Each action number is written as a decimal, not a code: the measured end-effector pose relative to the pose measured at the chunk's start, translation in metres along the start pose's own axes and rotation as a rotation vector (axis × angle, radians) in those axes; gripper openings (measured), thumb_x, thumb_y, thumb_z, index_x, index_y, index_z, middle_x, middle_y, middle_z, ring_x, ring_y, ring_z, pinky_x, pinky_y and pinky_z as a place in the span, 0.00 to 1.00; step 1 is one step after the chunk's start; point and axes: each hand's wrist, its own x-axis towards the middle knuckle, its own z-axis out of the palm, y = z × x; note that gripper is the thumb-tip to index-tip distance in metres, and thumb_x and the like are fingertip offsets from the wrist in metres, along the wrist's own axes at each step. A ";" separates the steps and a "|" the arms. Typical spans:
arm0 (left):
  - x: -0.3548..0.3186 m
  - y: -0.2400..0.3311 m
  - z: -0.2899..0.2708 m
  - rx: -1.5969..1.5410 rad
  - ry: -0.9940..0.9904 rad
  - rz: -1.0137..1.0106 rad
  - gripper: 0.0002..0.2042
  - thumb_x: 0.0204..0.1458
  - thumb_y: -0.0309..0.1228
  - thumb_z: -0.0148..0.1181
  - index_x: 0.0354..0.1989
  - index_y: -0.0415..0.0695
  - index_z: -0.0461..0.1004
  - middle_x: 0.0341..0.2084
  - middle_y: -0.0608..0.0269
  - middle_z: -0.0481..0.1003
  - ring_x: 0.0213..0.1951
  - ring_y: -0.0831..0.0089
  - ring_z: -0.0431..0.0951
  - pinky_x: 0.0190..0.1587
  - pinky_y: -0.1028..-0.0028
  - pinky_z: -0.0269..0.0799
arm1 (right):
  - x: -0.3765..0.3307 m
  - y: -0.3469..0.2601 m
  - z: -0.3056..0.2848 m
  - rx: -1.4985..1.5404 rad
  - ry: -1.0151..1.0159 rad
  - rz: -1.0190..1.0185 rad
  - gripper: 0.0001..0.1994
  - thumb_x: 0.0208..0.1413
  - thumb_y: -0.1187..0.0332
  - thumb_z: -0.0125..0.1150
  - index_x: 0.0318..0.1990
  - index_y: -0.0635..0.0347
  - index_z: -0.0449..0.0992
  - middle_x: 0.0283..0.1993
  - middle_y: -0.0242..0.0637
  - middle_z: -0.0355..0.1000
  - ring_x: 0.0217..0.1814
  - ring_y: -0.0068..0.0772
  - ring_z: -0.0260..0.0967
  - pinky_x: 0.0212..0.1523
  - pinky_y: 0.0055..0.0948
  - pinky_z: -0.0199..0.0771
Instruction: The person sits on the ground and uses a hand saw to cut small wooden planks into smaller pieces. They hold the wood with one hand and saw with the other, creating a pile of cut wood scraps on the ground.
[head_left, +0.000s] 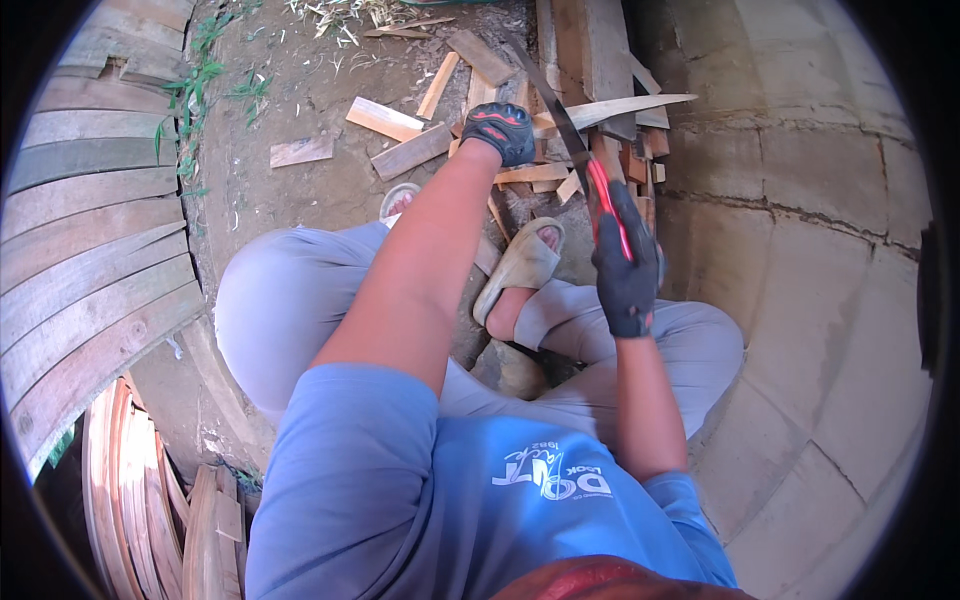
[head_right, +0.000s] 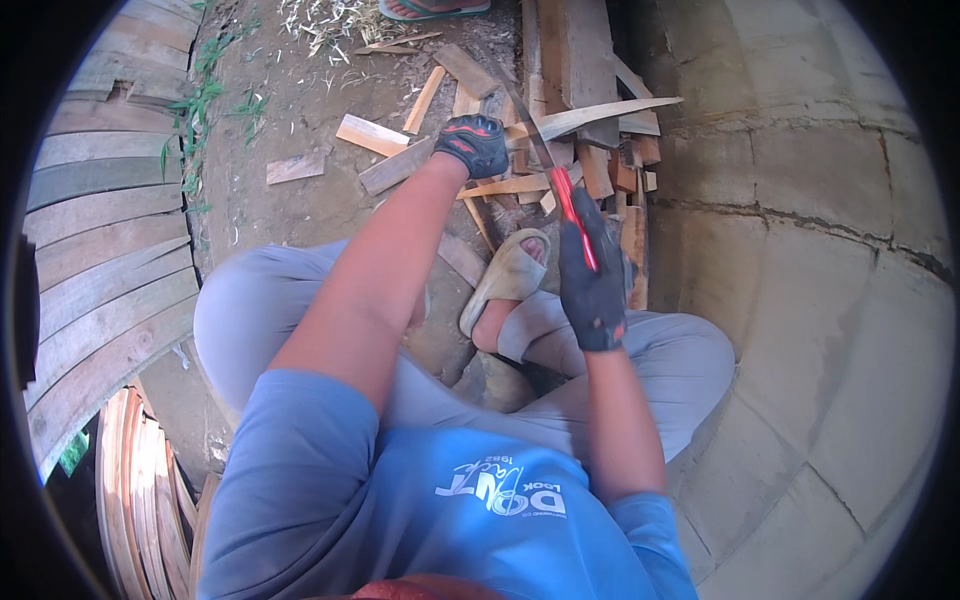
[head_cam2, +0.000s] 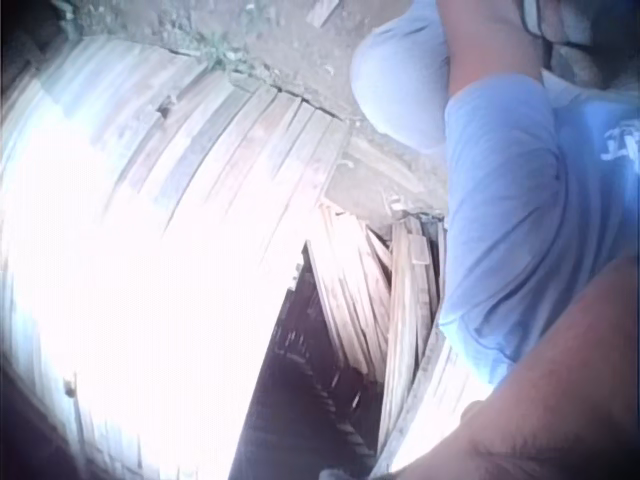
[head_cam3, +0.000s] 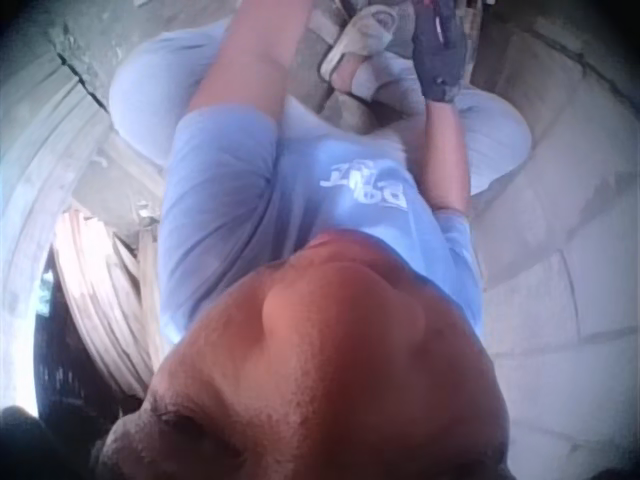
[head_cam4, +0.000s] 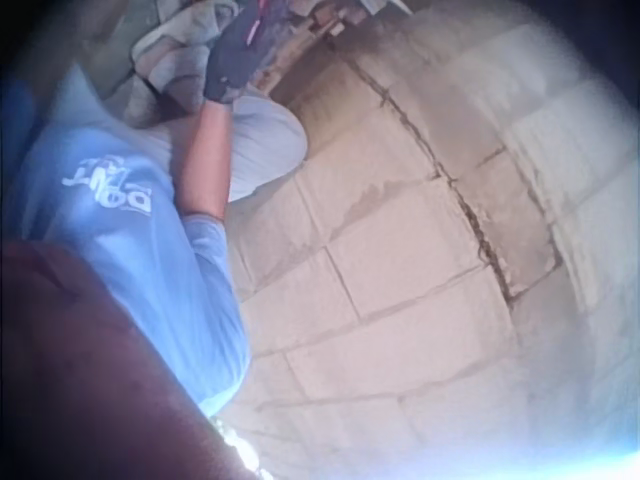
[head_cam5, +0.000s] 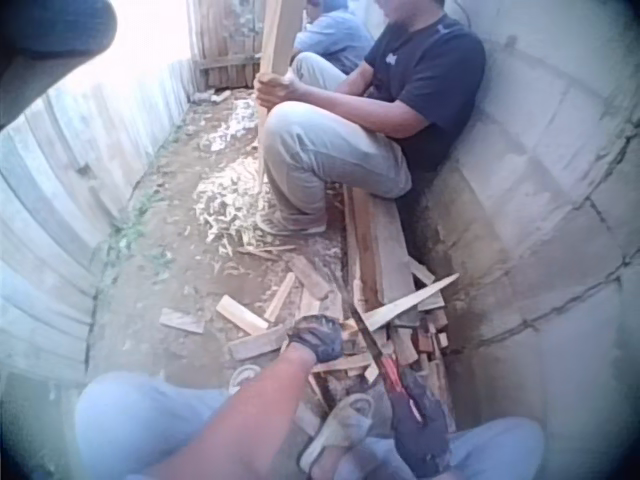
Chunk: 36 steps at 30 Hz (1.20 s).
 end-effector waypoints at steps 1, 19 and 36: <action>-0.001 0.000 0.000 0.013 -0.017 -0.014 0.20 0.52 0.40 0.61 0.49 0.44 0.85 0.50 0.48 0.84 0.52 0.53 0.85 0.56 0.57 0.80 | -0.021 -0.007 -0.015 0.002 -0.016 0.061 0.20 0.70 0.68 0.59 0.67 0.60 0.75 0.65 0.50 0.77 0.66 0.49 0.77 0.63 0.40 0.76; -0.013 0.022 0.037 -0.056 0.049 -0.047 0.19 0.55 0.37 0.57 0.51 0.41 0.82 0.51 0.46 0.83 0.55 0.52 0.84 0.55 0.55 0.80 | -0.025 -0.065 -0.039 -0.441 -0.023 -0.130 0.19 0.69 0.64 0.58 0.65 0.47 0.79 0.54 0.48 0.83 0.51 0.51 0.83 0.51 0.42 0.80; -0.014 0.016 0.022 0.004 0.032 0.017 0.19 0.51 0.38 0.59 0.49 0.44 0.85 0.49 0.49 0.84 0.52 0.54 0.85 0.55 0.58 0.80 | 0.076 0.029 0.024 -0.035 -0.014 -0.227 0.21 0.69 0.65 0.60 0.68 0.55 0.76 0.61 0.52 0.79 0.62 0.47 0.79 0.59 0.39 0.78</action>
